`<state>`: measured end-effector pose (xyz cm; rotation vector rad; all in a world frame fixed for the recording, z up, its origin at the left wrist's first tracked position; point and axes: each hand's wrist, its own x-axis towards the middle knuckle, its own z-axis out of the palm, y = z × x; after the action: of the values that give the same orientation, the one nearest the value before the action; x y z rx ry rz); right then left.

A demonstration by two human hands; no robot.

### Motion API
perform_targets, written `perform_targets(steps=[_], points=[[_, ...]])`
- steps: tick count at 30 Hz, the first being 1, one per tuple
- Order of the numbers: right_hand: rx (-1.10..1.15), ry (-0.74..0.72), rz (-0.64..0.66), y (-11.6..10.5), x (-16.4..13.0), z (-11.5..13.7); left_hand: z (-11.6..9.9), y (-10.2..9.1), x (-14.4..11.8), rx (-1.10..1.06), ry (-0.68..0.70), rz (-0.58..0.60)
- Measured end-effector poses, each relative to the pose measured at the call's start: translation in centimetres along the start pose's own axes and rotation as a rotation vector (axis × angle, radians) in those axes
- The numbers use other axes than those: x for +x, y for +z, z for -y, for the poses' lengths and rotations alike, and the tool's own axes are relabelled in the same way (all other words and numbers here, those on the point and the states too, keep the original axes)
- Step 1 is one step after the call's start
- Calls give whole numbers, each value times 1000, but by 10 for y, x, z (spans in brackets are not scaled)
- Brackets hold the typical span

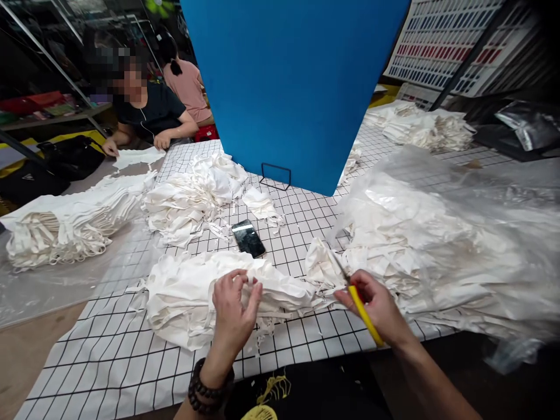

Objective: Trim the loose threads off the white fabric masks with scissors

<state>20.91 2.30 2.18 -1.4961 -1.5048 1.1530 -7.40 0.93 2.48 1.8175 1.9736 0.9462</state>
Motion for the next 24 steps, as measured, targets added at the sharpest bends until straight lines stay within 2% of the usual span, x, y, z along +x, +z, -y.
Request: perform_targets(steps=[2, 4, 7, 9, 11, 15, 19, 21, 24], points=[[19, 17, -139, -18, 3, -13, 12, 9, 4, 262, 3, 44], [-29, 26, -236, -31, 5, -24, 23, 18, 7, 382, -23, 150], [-149, 35, -313, -38, 4, -32, 37, 18, 14, 369, -82, 279], [-209, 39, -315, -37, 1, -32, 48, 5, 20, 331, -114, 315], [-265, 51, -292, -34, 0, -30, 61, -15, 26, 367, -141, 281], [-307, 105, -264, -29, -1, -27, 95, -51, 38, 663, -148, 54], [-389, 46, -100, -11, 6, -26, 124, -61, 49, 764, -186, -21], [-489, -29, -22, 6, 11, -27, 126, -62, 56, 763, -230, -42], [-566, -108, -8, 32, 17, -29, 108, -66, 62, 749, -340, -54]])
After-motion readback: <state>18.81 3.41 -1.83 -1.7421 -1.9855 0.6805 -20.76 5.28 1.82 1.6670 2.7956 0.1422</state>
